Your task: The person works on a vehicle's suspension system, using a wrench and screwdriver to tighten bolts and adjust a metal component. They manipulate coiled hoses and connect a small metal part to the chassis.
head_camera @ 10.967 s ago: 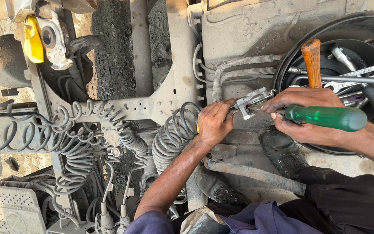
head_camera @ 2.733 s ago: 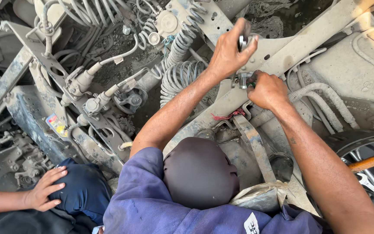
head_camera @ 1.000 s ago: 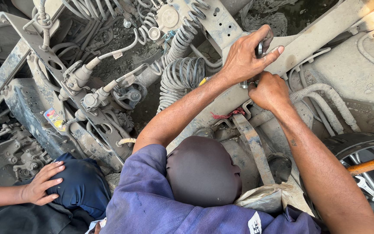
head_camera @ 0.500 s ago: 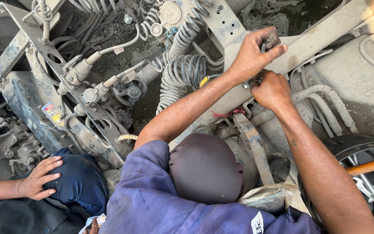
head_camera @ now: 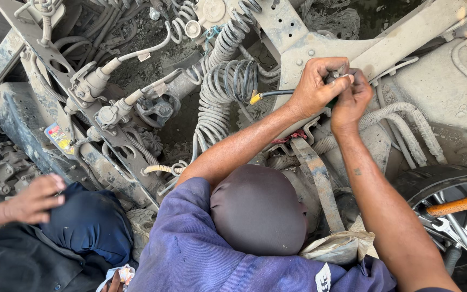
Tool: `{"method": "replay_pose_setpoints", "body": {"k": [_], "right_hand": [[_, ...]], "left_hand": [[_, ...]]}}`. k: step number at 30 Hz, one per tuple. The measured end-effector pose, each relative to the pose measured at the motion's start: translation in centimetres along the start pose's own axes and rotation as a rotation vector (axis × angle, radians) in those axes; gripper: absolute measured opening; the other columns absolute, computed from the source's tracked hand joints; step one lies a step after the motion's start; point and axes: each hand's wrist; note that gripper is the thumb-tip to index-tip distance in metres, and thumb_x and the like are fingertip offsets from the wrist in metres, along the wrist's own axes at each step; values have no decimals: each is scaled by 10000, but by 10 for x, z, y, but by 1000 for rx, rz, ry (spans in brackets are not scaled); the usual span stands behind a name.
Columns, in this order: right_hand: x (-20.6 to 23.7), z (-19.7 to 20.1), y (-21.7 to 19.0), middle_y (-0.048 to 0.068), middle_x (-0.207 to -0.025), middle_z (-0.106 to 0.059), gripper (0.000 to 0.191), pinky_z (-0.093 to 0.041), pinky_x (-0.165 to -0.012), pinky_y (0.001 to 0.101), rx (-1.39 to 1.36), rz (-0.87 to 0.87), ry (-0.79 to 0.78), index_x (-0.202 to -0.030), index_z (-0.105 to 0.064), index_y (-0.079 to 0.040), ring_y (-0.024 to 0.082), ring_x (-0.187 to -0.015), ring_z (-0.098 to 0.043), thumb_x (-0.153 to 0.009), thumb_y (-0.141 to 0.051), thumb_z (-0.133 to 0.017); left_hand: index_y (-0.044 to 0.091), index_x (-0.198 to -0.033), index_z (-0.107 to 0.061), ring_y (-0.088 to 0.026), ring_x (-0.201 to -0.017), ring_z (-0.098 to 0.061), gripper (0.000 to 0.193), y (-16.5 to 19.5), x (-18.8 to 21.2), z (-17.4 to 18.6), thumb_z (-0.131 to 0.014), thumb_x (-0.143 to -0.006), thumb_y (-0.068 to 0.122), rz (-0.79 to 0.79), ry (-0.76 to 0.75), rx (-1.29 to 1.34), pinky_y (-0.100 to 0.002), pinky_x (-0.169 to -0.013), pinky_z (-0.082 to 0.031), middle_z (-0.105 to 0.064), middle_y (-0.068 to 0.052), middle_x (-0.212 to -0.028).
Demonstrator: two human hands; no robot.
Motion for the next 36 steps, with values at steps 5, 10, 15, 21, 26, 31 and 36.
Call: {"method": "replay_pose_setpoints", "body": {"k": [5,10,15,21,26,31,36], "right_hand": [[1,-6,5,-16,-741,-497,336,-378,-588,274,-250,-52,52,-845,-526,-48,69,-661,-439,-1147,-189,-566],[-7,-6,-1,-6,-655,-472,154,-336,-469,293,-400,-172,31,-910,-589,-19,88,-515,-392,-1039,-92,-543],[-22,-12,6,-9,-672,-511,183,-343,-465,272,-337,-226,70,-865,-580,-23,70,-528,-415,-1038,-40,-524],[-38,-10,16,-9,-810,-605,138,-458,-646,253,-297,-225,58,-875,-623,-5,75,-726,-532,-974,-16,-528],[-41,-14,14,-15,-807,-604,133,-449,-628,246,-163,-224,13,-871,-626,-2,61,-727,-533,-978,-34,-553],[-40,-9,7,-8,-787,-599,169,-440,-586,249,-16,-165,-62,-883,-622,-19,53,-696,-532,-1002,-53,-508],[-48,-11,11,-8,-774,-580,169,-423,-535,259,-39,-155,-81,-867,-593,-21,59,-663,-532,-1006,-79,-516]], "left_hand": [[18,-756,-569,-31,-629,-473,229,5,-2,0,-628,-926,159,-54,-10,61,-262,-538,-413,-519,26,-651],[30,-739,-605,-65,-447,-594,284,4,-14,12,-620,-978,184,85,-28,237,-244,-383,-452,-594,-1,-556],[16,-749,-621,-34,-504,-556,281,0,-14,14,-610,-985,168,100,10,205,-233,-437,-433,-575,23,-584],[-43,-867,-650,-26,-734,-475,205,-5,-2,4,-643,-972,133,-34,40,85,-251,-628,-421,-566,30,-732],[-31,-876,-682,-13,-695,-502,195,-8,-2,4,-654,-963,141,-26,73,55,-256,-622,-434,-601,29,-739],[11,-875,-733,-16,-616,-559,184,-9,3,-4,-653,-948,160,-55,67,6,-250,-543,-443,-657,37,-681],[21,-821,-697,-18,-598,-482,186,-13,-5,-4,-657,-951,148,-47,92,0,-255,-536,-388,-583,53,-652]]}}
Point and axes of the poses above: each hand's wrist, its own x-axis away from the middle knuckle, its own z-axis out of the back of the hand, y = z × x
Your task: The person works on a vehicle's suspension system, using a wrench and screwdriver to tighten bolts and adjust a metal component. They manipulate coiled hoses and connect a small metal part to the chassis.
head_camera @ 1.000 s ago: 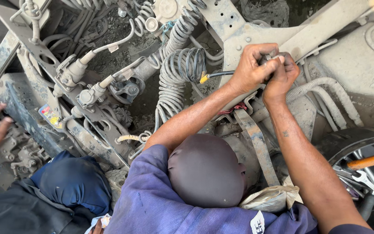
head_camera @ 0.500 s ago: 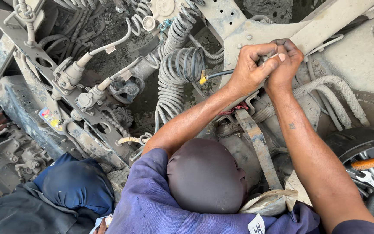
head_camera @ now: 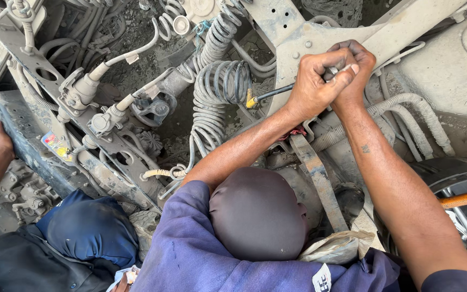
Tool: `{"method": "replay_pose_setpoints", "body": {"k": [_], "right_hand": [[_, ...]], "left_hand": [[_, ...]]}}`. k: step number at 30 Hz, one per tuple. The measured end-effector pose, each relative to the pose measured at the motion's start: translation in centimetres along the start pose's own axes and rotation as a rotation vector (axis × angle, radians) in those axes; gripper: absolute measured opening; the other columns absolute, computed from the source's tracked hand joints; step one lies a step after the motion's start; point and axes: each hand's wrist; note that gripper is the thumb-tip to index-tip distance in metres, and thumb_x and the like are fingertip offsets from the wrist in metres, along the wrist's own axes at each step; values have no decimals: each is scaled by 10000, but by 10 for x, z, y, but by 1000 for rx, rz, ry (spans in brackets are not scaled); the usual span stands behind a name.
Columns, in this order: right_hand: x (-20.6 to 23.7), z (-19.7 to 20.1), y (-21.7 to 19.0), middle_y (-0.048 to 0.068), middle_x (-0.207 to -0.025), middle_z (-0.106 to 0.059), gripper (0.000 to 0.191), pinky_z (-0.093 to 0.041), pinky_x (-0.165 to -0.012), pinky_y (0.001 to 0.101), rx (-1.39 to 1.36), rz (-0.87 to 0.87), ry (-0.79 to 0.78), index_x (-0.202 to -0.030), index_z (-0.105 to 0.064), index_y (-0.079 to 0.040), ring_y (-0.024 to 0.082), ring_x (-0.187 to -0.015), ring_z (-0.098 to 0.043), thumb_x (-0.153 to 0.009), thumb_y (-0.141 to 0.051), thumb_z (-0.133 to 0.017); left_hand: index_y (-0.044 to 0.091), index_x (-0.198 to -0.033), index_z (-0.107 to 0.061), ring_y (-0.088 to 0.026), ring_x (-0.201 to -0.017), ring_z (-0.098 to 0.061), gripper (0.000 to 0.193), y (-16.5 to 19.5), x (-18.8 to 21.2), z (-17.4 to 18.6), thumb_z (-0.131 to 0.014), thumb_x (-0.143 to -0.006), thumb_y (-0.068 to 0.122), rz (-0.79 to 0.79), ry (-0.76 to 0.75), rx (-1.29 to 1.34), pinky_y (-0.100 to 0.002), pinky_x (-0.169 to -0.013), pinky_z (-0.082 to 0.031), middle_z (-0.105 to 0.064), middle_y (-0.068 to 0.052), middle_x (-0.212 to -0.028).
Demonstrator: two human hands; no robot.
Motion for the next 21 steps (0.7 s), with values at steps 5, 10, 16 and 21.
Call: {"method": "replay_pose_setpoints", "body": {"k": [5,10,16,21], "right_hand": [[-8,-9,6,-22,-794,-558,140,-459,-559,256,-33,34,-19,-844,-545,-20,55,-707,-551,-968,-74,-508],[-11,-7,5,-25,-793,-567,173,-425,-622,240,-52,33,-60,-871,-605,-4,48,-728,-512,-1004,-92,-536],[-19,-5,8,-20,-769,-591,189,-452,-570,251,113,133,-59,-894,-635,29,55,-682,-565,-1033,-79,-568],[-29,13,19,-33,-607,-436,205,-287,-476,231,-26,-109,-21,-910,-678,40,38,-522,-354,-992,-84,-538]], "left_hand": [[23,-797,-645,-19,-627,-436,193,-7,-15,10,-663,-954,134,-7,42,36,-260,-568,-350,-535,62,-687],[21,-786,-602,-27,-675,-396,213,-7,-15,12,-681,-958,120,21,89,64,-271,-585,-323,-480,69,-694],[45,-729,-491,0,-556,-360,264,-3,-10,7,-662,-925,91,39,89,-2,-246,-501,-288,-394,79,-601],[33,-769,-501,-9,-585,-368,182,2,-2,4,-647,-862,89,4,81,-41,-254,-527,-310,-417,33,-633]]}}
Point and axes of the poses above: each hand's wrist, its own x-axis away from the middle knuckle, its own z-axis out of the back of the hand, y = z × x
